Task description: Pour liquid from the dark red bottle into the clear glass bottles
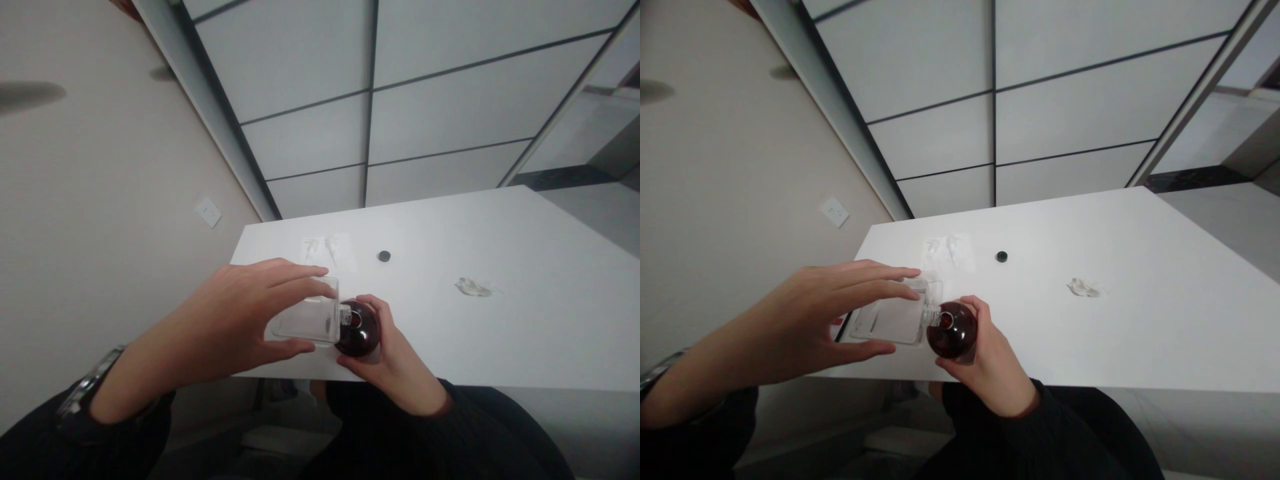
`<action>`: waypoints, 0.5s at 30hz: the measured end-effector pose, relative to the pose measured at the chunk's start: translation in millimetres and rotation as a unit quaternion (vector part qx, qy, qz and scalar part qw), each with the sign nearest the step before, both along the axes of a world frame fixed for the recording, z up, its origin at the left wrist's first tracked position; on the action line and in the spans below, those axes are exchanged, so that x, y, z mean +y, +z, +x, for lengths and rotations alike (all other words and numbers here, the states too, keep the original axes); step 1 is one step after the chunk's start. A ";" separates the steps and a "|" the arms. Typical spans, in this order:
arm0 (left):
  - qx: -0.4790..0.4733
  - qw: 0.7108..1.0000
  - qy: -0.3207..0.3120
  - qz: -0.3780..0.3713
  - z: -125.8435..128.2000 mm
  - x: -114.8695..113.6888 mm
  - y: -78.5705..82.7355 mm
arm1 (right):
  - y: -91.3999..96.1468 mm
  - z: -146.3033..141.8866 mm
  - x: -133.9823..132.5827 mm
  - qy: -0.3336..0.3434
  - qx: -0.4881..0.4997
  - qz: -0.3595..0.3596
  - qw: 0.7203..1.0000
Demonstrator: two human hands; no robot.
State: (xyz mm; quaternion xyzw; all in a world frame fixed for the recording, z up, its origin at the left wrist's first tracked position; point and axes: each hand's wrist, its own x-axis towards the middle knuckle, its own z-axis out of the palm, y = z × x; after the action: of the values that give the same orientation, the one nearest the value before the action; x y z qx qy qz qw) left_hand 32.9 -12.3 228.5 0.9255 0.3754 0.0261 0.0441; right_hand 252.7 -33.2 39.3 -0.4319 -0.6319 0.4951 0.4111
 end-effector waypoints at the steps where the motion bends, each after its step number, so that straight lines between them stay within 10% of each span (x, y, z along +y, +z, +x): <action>1: -0.001 1.000 -0.001 0.001 -0.1 0.0 -0.1 | -0.7 -0.4 -0.3 -0.001 0.002 0.000 1.000; 15: 0.000 1.000 -0.014 0.003 1.4 1.1 0.6 | -8.3 -1.4 -1.3 -0.009 0.009 -0.008 1.000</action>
State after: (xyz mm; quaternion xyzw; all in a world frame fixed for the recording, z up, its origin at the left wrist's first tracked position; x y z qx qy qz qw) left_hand 34.3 -11.2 229.0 0.9306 0.3626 0.0268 0.0418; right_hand 251.3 -34.5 31.0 -0.4362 -0.6203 0.5002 0.4181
